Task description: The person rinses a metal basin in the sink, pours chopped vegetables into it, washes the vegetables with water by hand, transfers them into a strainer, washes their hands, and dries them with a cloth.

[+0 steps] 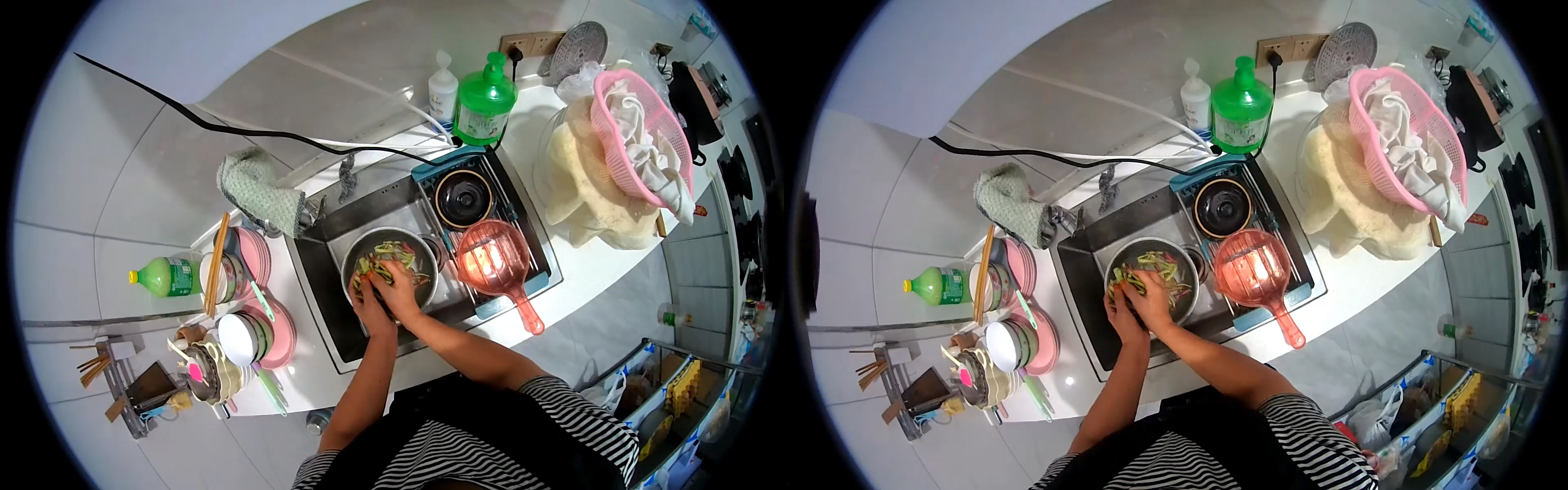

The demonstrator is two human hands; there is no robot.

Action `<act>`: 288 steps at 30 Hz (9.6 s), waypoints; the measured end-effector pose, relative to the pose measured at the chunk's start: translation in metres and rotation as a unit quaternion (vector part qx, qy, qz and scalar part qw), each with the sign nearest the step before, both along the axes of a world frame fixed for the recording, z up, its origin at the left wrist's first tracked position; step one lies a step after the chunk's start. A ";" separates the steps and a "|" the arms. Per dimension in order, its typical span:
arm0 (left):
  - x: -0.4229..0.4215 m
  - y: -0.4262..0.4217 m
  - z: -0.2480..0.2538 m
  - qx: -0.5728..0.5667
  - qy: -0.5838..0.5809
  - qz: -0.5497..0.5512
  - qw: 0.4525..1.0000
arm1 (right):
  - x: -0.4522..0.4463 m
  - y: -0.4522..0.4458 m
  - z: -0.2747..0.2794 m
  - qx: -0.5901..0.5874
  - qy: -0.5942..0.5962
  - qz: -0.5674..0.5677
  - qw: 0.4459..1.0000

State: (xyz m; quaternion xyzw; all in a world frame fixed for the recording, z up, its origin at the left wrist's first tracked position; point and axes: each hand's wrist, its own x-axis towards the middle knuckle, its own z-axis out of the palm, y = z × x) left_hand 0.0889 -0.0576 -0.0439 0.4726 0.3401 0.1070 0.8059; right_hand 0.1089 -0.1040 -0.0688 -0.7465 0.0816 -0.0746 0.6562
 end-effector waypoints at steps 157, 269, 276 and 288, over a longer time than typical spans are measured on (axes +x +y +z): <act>0.013 0.027 -0.016 0.004 0.083 -0.037 0.996 | 0.002 0.037 -0.004 0.064 0.175 0.013 0.982; 0.042 0.087 -0.196 0.226 0.306 -0.561 0.735 | 0.049 -0.018 -0.174 -0.247 0.418 0.388 0.783; 0.004 0.069 -0.246 0.160 0.301 -0.472 0.813 | 0.017 -0.015 -0.150 -0.183 0.441 0.278 0.833; -0.017 0.043 -0.221 0.179 0.229 -0.280 0.915 | -0.014 0.002 -0.145 -0.181 0.254 0.141 0.939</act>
